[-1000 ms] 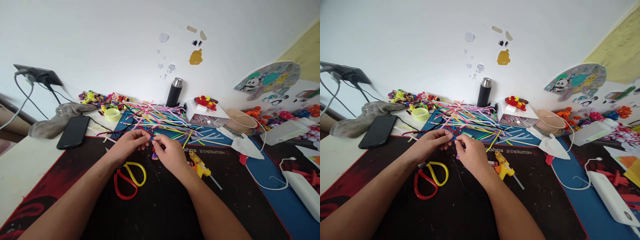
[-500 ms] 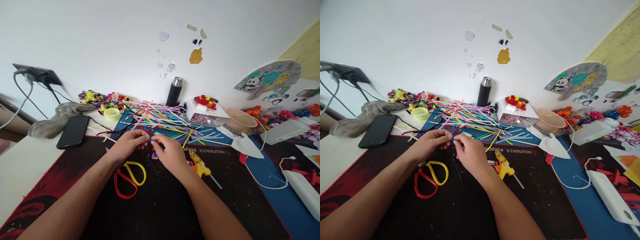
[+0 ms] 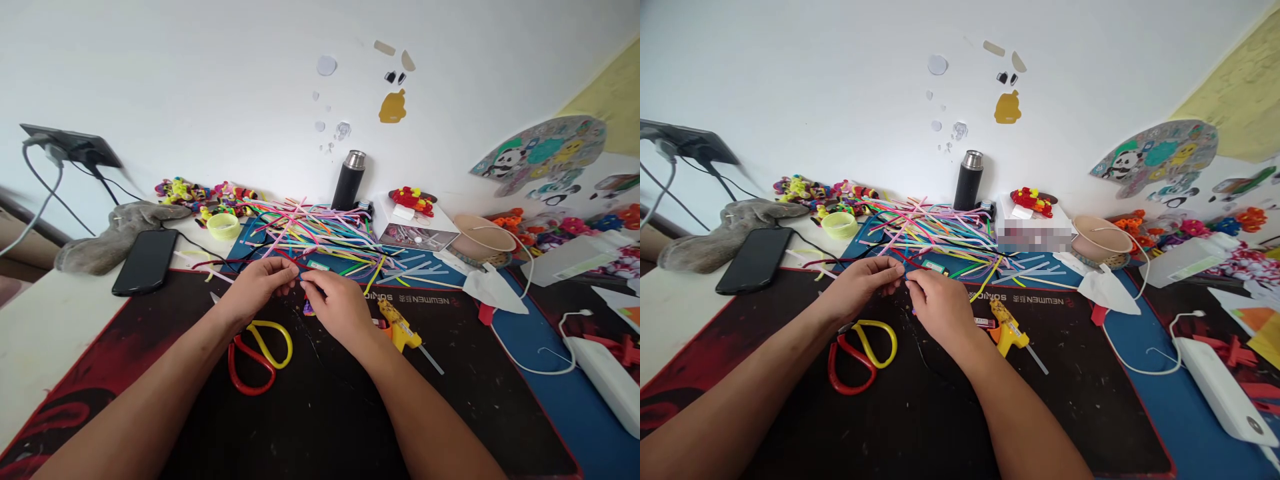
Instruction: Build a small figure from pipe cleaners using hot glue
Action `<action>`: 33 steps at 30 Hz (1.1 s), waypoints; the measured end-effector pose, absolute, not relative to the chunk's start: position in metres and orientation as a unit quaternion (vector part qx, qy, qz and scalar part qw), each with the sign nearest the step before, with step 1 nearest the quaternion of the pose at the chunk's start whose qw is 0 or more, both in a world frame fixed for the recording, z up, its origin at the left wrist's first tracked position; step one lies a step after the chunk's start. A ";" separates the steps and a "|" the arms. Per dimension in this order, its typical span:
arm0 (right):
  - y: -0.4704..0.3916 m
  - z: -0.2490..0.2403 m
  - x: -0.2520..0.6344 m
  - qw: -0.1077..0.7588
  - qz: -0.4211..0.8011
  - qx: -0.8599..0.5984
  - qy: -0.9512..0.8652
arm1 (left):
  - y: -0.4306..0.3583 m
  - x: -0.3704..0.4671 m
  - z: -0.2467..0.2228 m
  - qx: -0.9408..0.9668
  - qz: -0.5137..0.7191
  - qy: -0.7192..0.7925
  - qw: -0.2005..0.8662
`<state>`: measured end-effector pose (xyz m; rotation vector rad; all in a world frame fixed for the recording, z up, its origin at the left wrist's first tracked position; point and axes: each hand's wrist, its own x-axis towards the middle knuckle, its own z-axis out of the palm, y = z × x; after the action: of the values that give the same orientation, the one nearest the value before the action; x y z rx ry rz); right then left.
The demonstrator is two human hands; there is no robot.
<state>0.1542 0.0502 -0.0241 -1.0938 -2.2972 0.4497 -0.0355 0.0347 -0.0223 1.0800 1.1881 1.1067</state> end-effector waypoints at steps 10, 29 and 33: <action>0.047 -0.021 0.153 0.262 0.178 -0.417 -0.852 | 0.037 -0.038 -0.028 0.447 0.477 0.503 0.566; 0.049 -0.022 0.156 0.301 0.180 -0.408 -0.843 | 0.036 -0.038 -0.018 0.464 0.465 0.523 0.543; 0.049 -0.022 0.156 0.284 0.168 -0.405 -0.852 | 0.035 -0.037 -0.017 0.456 0.468 0.522 0.549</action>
<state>0.1558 0.0493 -0.0224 -1.0845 -2.2806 0.4496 -0.0367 0.0347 -0.0173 1.0788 1.2351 1.1078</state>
